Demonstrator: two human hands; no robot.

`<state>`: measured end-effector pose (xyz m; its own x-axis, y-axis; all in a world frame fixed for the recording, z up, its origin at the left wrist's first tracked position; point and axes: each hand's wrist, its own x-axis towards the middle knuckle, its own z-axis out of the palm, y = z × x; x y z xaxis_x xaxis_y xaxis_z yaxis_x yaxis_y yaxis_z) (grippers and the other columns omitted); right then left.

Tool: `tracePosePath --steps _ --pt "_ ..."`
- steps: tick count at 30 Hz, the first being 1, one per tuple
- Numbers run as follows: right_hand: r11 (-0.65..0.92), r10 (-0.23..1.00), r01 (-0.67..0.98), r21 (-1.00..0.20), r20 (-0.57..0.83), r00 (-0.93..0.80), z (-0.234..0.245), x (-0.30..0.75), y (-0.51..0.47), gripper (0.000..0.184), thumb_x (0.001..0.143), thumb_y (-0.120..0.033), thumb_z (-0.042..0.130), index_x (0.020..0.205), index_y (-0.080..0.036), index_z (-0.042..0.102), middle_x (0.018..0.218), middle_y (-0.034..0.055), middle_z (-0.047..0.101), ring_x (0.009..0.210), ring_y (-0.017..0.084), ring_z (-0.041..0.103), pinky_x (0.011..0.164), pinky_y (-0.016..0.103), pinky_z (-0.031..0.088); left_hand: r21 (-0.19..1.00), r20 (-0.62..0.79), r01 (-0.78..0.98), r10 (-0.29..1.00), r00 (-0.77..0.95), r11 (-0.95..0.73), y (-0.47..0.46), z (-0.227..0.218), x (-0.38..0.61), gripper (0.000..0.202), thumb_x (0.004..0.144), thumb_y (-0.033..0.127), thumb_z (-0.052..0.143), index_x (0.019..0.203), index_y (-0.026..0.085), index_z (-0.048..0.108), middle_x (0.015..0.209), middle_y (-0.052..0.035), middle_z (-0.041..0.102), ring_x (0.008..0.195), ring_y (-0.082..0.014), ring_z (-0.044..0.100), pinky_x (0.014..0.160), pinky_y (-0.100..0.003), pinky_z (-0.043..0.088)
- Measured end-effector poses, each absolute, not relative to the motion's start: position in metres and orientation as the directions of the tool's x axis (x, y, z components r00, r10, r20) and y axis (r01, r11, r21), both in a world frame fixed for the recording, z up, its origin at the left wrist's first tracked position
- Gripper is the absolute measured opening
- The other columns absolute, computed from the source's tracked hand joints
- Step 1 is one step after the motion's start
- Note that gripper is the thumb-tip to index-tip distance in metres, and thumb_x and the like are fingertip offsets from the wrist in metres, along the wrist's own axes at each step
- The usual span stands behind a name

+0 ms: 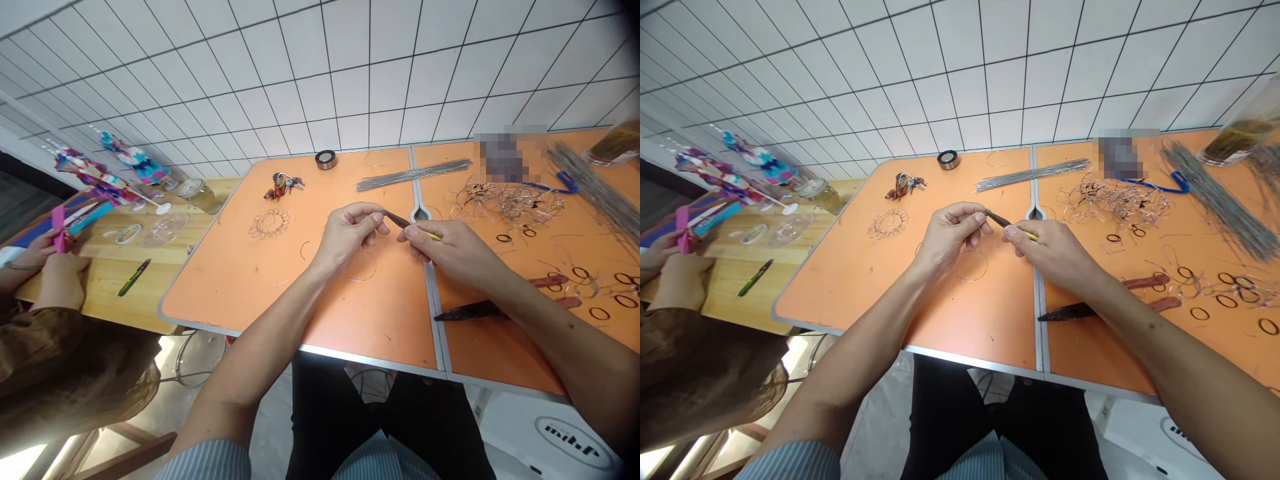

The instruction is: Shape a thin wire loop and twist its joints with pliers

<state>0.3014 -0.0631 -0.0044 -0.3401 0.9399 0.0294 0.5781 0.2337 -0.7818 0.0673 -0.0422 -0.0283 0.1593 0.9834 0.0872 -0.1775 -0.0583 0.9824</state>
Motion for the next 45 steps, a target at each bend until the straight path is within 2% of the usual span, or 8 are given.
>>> tracePosePath --steps 8,16,21,32,45 --pt "0.239 0.943 0.59 -0.771 0.038 -0.332 -0.0065 0.3002 -0.064 0.053 0.114 -0.066 0.055 0.101 -0.022 0.082 0.084 0.0069 0.075 0.08 0.025 0.069 0.073 0.038 0.047 0.987 0.144 -0.09 0.984 0.109 -0.135 -0.0455 -0.0259 0.0701 0.02 0.092 0.037 0.09 0.098 0.019 0.084 0.078 -0.0022 0.081 0.053 -0.0086 0.059 0.052 -0.024 0.046" --pt "0.243 0.947 0.646 -0.723 0.032 -0.32 -0.0036 0.2992 -0.0641 0.052 0.112 -0.063 0.051 0.095 -0.023 0.08 0.081 0.0051 0.071 0.08 0.026 0.068 0.073 0.038 0.043 0.986 0.164 -0.023 0.983 0.083 -0.162 -0.0483 -0.0243 0.0727 0.014 0.095 0.032 0.086 0.097 0.018 0.084 0.078 -0.0021 0.08 0.056 -0.0092 0.058 0.056 -0.025 0.05" --pt "0.262 0.949 0.65 -0.714 0.068 -0.308 -0.0022 0.299 -0.0652 0.051 0.112 -0.066 0.057 0.094 -0.024 0.078 0.078 0.0041 0.068 0.078 0.026 0.065 0.072 0.037 0.041 0.986 0.166 -0.013 0.984 0.069 -0.165 -0.0499 -0.0237 0.0736 0.01 0.097 0.027 0.081 0.097 0.018 0.084 0.076 -0.0017 0.08 0.056 -0.0091 0.057 0.056 -0.025 0.051" --pt "0.28 0.949 0.671 -0.686 0.093 -0.3 -0.0008 0.2971 -0.0676 0.044 0.111 -0.059 0.059 0.092 -0.024 0.078 0.082 0.0054 0.071 0.082 0.027 0.065 0.073 0.037 0.04 0.981 0.187 0.042 0.981 0.054 -0.189 -0.0511 -0.0221 0.075 0.008 0.097 0.024 0.08 0.096 0.018 0.084 0.076 -0.0017 0.079 0.055 -0.0093 0.057 0.056 -0.026 0.049" --pt "0.244 0.956 0.686 -0.685 0.049 -0.291 0.0004 0.2936 -0.0704 0.05 0.113 -0.063 0.053 0.098 -0.023 0.08 0.078 0.004 0.065 0.079 0.026 0.061 0.074 0.038 0.039 0.971 0.216 0.1 0.976 0.034 -0.218 -0.0492 -0.0262 0.0762 0.011 0.099 0.02 0.072 0.096 0.018 0.082 0.077 -0.0011 0.079 0.055 -0.0088 0.057 0.054 -0.024 0.046"
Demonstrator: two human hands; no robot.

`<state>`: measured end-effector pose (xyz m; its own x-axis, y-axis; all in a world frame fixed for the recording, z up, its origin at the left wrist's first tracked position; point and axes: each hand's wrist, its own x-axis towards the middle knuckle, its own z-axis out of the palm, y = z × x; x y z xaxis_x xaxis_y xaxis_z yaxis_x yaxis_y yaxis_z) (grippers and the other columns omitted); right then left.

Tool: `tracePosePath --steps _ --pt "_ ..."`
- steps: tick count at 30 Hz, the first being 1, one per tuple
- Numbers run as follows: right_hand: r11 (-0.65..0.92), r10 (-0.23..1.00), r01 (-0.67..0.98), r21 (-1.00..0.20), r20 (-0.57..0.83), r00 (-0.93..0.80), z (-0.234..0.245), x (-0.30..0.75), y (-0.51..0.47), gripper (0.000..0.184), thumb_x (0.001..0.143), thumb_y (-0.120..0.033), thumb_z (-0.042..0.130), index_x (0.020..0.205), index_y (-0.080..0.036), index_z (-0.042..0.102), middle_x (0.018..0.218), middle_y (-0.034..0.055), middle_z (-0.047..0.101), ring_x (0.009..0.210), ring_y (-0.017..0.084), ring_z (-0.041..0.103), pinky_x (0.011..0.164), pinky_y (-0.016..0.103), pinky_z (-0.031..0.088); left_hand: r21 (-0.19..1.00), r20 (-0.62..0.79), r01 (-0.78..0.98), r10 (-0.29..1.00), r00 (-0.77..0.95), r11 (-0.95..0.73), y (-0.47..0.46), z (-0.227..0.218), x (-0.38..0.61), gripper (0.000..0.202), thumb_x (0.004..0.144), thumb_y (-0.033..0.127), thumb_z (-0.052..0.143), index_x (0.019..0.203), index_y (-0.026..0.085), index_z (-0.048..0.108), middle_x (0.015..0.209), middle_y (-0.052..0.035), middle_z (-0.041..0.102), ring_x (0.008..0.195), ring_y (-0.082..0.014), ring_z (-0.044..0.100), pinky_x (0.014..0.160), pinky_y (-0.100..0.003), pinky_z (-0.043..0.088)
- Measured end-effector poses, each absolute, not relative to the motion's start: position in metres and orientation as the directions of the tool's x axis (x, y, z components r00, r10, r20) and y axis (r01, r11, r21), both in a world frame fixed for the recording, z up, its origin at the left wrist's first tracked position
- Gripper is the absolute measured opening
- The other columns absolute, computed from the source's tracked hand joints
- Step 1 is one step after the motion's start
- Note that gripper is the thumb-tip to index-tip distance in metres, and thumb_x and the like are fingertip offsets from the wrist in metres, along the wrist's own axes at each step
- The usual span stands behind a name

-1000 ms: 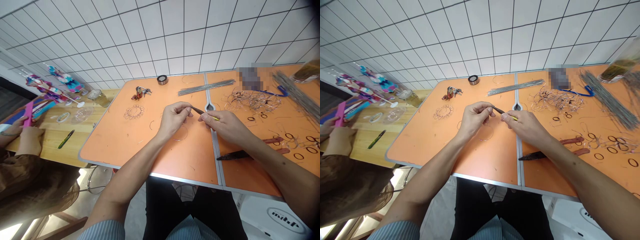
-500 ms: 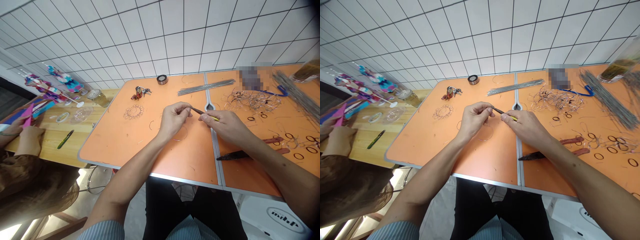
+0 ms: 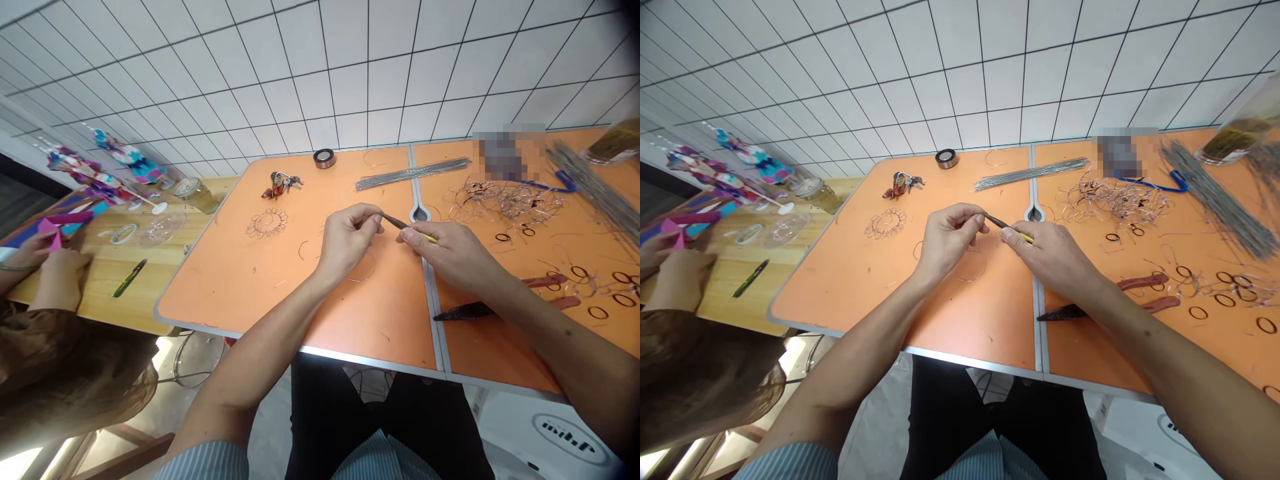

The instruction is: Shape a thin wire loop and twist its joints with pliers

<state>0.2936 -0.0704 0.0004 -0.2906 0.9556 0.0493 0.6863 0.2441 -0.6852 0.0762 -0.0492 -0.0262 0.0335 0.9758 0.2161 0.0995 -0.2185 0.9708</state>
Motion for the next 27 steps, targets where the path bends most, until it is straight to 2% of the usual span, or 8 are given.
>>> tracePosePath --steps 6,11,17,27 --pt "0.229 0.957 0.683 -0.693 0.033 -0.288 0.001 0.293 -0.072 0.048 0.113 -0.059 0.052 0.101 -0.023 0.081 0.08 0.0046 0.066 0.079 0.026 0.061 0.073 0.038 0.04 0.959 0.248 0.141 0.969 0.018 -0.248 -0.05 -0.028 0.076 0.012 0.1 0.02 0.072 0.096 0.018 0.083 0.078 -0.0015 0.08 0.059 -0.0096 0.06 0.059 -0.025 0.049" --pt "0.261 0.955 0.69 -0.675 0.078 -0.286 -0.002 0.294 -0.073 0.047 0.113 -0.058 0.053 0.098 -0.023 0.08 0.078 0.0046 0.067 0.08 0.026 0.062 0.072 0.037 0.038 0.96 0.237 0.152 0.971 0.011 -0.236 -0.051 -0.027 0.078 0.012 0.1 0.018 0.071 0.096 0.018 0.082 0.077 -0.0013 0.08 0.06 -0.0096 0.062 0.06 -0.024 0.048" --pt "0.243 0.967 0.775 -0.583 0.084 -0.241 -0.004 0.291 -0.073 0.045 0.111 -0.056 0.05 0.09 -0.025 0.074 0.073 0.0031 0.062 0.071 0.024 0.055 0.069 0.039 0.033 0.993 0.088 0.074 0.996 0.023 -0.09 -0.053 -0.02 0.079 0.01 0.099 0.016 0.071 0.093 0.017 0.079 0.073 0.0004 0.078 0.053 -0.0089 0.057 0.056 -0.024 0.049" --pt "0.254 0.967 0.87 -0.422 0.111 -0.228 -0.007 0.288 -0.074 0.044 0.112 -0.054 0.045 0.095 -0.025 0.074 0.085 0.0075 0.073 0.078 0.026 0.06 0.068 0.04 0.033 0.993 0.069 0.098 0.998 0.01 -0.069 -0.056 -0.017 0.079 0.012 0.102 0.018 0.071 0.092 0.017 0.077 0.077 -0.0014 0.08 0.055 -0.009 0.059 0.057 -0.024 0.05"
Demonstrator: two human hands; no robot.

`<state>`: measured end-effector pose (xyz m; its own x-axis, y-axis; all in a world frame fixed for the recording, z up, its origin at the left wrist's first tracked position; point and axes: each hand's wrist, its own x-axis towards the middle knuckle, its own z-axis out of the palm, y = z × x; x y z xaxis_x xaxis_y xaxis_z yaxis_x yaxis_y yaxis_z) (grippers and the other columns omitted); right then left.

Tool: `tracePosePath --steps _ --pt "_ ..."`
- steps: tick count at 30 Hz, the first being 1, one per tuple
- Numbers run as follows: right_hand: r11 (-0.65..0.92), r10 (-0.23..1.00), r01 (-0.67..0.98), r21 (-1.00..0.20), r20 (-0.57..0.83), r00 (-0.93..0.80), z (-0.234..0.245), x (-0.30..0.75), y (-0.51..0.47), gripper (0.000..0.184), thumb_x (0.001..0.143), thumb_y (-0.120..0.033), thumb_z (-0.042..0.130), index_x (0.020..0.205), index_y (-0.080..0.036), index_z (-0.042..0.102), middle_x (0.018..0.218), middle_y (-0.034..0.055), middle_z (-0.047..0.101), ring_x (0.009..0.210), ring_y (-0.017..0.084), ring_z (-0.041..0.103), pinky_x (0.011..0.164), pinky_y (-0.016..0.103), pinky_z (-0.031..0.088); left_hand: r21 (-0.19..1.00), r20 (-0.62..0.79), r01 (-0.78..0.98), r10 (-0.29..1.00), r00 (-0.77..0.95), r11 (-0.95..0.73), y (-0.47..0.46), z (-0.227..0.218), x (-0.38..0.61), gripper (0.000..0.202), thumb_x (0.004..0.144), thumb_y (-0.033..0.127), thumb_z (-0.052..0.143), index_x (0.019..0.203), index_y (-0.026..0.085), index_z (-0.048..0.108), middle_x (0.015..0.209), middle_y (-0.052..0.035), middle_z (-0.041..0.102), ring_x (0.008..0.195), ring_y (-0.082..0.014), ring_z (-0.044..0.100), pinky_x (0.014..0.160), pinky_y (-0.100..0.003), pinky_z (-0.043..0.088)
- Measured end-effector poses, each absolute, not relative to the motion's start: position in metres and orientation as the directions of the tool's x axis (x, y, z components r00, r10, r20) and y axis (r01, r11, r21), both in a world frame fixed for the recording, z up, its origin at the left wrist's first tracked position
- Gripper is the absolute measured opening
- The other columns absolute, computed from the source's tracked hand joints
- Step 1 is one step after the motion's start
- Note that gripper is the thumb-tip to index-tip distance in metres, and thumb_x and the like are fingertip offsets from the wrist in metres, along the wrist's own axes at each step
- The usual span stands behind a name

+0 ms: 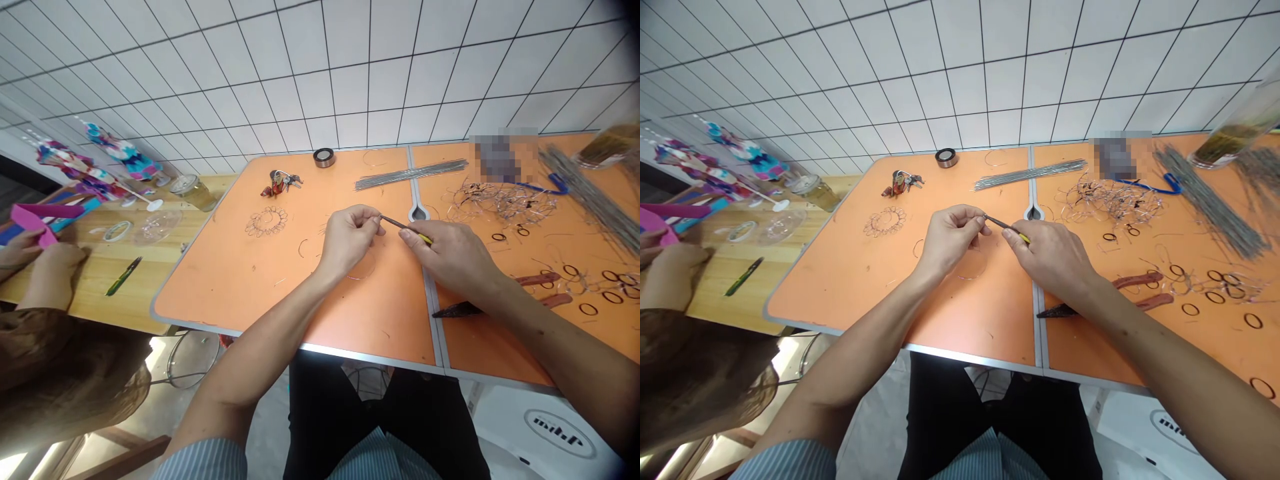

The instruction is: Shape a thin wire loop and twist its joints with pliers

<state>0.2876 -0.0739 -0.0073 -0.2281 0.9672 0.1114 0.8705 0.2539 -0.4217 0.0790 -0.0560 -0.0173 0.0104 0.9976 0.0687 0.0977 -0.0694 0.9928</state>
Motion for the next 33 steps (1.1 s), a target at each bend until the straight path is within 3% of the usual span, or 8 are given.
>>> tracePosePath --steps 8,13,18,27,33 --pt "0.265 0.962 0.916 -0.301 0.148 -0.23 -0.01 0.284 -0.074 0.043 0.115 -0.048 0.045 0.111 -0.024 0.081 0.106 0.0123 0.083 0.096 0.032 0.072 0.071 0.04 0.034 0.997 0.044 0.067 0.999 -0.014 -0.043 -0.057 -0.018 0.082 0.011 0.103 0.017 0.07 0.093 0.017 0.076 0.077 -0.0009 0.079 0.055 -0.0091 0.061 0.059 -0.024 0.052" --pt "0.266 0.96 0.923 -0.278 0.16 -0.229 -0.013 0.282 -0.075 0.043 0.116 -0.046 0.045 0.113 -0.024 0.082 0.107 0.0121 0.083 0.097 0.032 0.072 0.072 0.04 0.034 0.999 0.028 0.022 0.999 -0.028 -0.028 -0.06 -0.017 0.084 0.012 0.103 0.016 0.07 0.092 0.016 0.075 0.078 -0.0013 0.079 0.056 -0.009 0.064 0.059 -0.023 0.053" --pt "0.266 0.963 0.9 -0.345 0.134 -0.233 -0.011 0.283 -0.075 0.043 0.115 -0.048 0.045 0.106 -0.024 0.079 0.101 0.0124 0.081 0.089 0.03 0.069 0.07 0.039 0.032 0.998 0.005 -0.065 1.0 -0.019 -0.006 -0.059 -0.019 0.085 0.013 0.104 0.016 0.07 0.092 0.017 0.074 0.078 -0.0019 0.08 0.058 -0.0093 0.067 0.06 -0.022 0.055" --pt "0.256 0.965 0.804 -0.536 0.091 -0.246 -0.006 0.287 -0.071 0.043 0.112 -0.055 0.048 0.082 -0.027 0.062 0.073 0.0037 0.062 0.071 0.024 0.052 0.068 0.039 0.033 0.993 -0.009 -0.115 1.0 0.003 0.009 -0.057 -0.024 0.085 0.007 0.104 0.018 0.073 0.099 0.018 0.077 0.084 -0.0024 0.084 0.066 -0.0104 0.076 0.067 -0.021 0.059" --pt "0.246 0.967 0.821 -0.516 0.076 -0.242 -0.008 0.285 -0.073 0.045 0.113 -0.054 0.047 0.094 -0.025 0.075 0.082 0.008 0.073 0.08 0.028 0.062 0.071 0.039 0.035 0.986 -0.038 -0.165 0.999 -0.023 0.034 -0.059 -0.029 0.09 0.008 0.103 0.014 0.072 0.096 0.016 0.075 0.082 -0.0022 0.083 0.066 -0.011 0.078 0.069 -0.022 0.06"
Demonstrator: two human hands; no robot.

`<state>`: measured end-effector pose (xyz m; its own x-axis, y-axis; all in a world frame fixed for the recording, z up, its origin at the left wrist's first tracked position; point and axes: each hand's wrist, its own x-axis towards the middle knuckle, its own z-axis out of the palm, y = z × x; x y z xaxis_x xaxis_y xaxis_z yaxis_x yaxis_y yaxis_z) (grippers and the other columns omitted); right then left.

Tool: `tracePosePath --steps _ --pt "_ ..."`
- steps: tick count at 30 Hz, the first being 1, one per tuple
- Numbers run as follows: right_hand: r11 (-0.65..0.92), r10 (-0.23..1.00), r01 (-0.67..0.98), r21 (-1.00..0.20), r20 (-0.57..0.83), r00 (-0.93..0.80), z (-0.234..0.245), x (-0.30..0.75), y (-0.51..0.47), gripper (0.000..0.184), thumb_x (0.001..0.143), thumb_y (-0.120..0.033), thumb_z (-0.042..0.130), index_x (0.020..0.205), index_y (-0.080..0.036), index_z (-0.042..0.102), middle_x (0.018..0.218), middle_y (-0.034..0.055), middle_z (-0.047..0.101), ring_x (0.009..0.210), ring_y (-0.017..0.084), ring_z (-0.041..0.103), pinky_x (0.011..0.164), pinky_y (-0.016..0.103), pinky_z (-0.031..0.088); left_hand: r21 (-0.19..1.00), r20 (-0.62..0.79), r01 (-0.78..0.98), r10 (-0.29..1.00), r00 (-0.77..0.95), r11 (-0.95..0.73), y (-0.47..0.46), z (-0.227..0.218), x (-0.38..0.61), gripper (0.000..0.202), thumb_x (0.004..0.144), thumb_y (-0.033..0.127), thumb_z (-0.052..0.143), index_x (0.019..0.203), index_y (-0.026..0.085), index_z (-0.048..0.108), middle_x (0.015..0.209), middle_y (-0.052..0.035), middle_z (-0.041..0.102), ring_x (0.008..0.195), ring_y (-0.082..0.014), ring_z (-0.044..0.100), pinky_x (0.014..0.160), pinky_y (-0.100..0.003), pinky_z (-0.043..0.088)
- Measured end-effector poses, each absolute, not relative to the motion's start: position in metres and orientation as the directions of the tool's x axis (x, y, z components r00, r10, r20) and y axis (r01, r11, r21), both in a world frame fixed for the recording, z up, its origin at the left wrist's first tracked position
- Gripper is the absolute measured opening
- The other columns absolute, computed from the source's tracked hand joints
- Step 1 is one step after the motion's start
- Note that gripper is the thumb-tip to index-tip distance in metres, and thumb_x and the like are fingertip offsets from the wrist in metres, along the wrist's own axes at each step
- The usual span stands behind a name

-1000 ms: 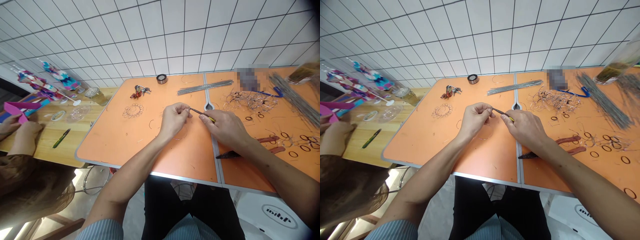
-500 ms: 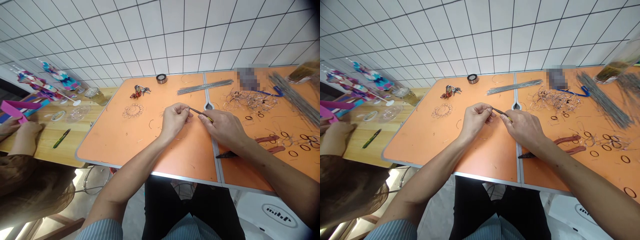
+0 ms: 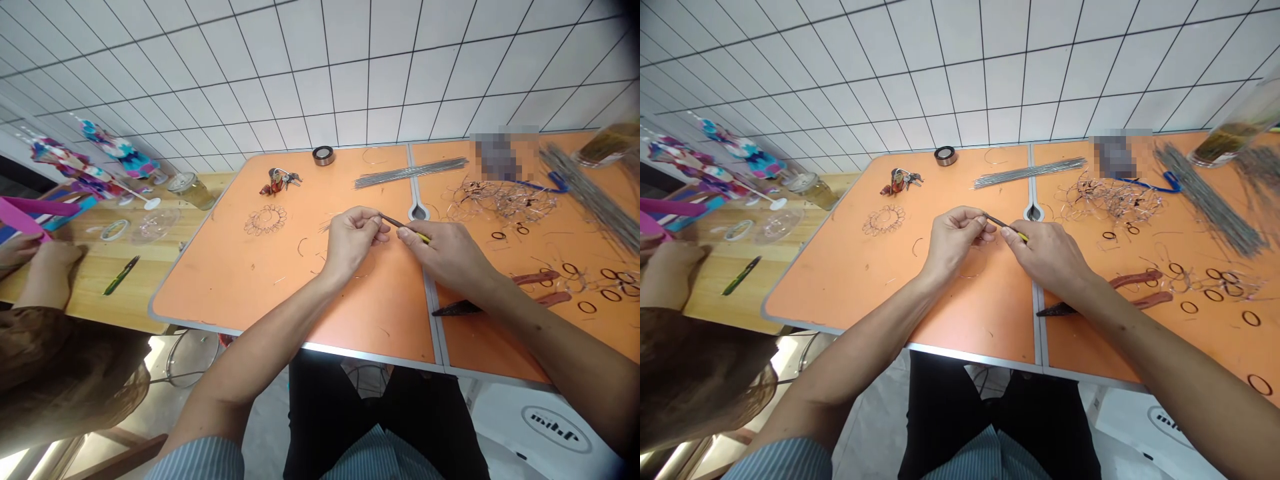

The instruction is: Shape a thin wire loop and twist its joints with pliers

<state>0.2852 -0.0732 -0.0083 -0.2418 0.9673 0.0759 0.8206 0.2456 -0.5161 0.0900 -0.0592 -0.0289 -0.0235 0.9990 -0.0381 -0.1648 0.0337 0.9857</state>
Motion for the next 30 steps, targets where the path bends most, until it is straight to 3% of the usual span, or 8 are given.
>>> tracePosePath --steps 7,10,15,19,30 --pt "0.236 0.971 0.882 -0.408 0.064 -0.23 -0.011 0.28 -0.073 0.046 0.115 -0.053 0.041 0.098 -0.025 0.072 0.097 0.0115 0.079 0.087 0.03 0.066 0.07 0.039 0.033 0.974 -0.081 -0.213 0.997 -0.004 0.078 -0.057 -0.03 0.088 0.009 0.103 0.016 0.074 0.094 0.017 0.074 0.081 -0.0017 0.083 0.064 -0.0098 0.076 0.065 -0.021 0.058" --pt "0.27 0.962 0.855 -0.444 0.095 -0.255 -0.008 0.283 -0.069 0.042 0.115 -0.052 0.042 0.093 -0.026 0.068 0.098 0.0108 0.077 0.089 0.029 0.066 0.072 0.039 0.034 0.962 -0.106 -0.246 0.993 0.05 0.115 -0.053 -0.028 0.082 0.01 0.103 0.021 0.077 0.095 0.016 0.076 0.085 -0.0025 0.084 0.059 -0.0084 0.072 0.06 -0.021 0.054" --pt "0.251 0.966 0.797 -0.55 0.086 -0.245 -0.001 0.289 -0.066 0.041 0.112 -0.051 0.046 0.081 -0.027 0.057 0.081 0.0064 0.069 0.077 0.026 0.059 0.07 0.039 0.035 0.943 -0.132 -0.291 0.985 0.112 0.16 -0.047 -0.027 0.079 0.012 0.099 0.026 0.083 0.094 0.017 0.077 0.081 -0.0008 0.081 0.052 -0.0059 0.061 0.054 -0.021 0.047" --pt "0.234 0.966 0.766 -0.599 0.052 -0.255 0.001 0.29 -0.067 0.041 0.112 -0.052 0.047 0.083 -0.026 0.062 0.078 0.0048 0.067 0.077 0.026 0.061 0.072 0.039 0.037 0.945 -0.114 -0.294 0.986 0.118 0.144 -0.047 -0.028 0.081 0.011 0.098 0.025 0.082 0.093 0.017 0.076 0.076 0.0005 0.079 0.048 -0.0055 0.053 0.051 -0.022 0.042" --pt "0.242 0.963 0.787 -0.567 0.041 -0.267 0.001 0.29 -0.067 0.042 0.114 -0.052 0.046 0.084 -0.026 0.061 0.077 0.0042 0.065 0.076 0.025 0.061 0.07 0.039 0.037 0.96 -0.087 -0.258 0.99 0.113 0.114 -0.048 -0.03 0.08 0.016 0.097 0.031 0.084 0.092 0.019 0.075 0.081 -0.0019 0.082 0.051 -0.0065 0.054 0.053 -0.023 0.044"
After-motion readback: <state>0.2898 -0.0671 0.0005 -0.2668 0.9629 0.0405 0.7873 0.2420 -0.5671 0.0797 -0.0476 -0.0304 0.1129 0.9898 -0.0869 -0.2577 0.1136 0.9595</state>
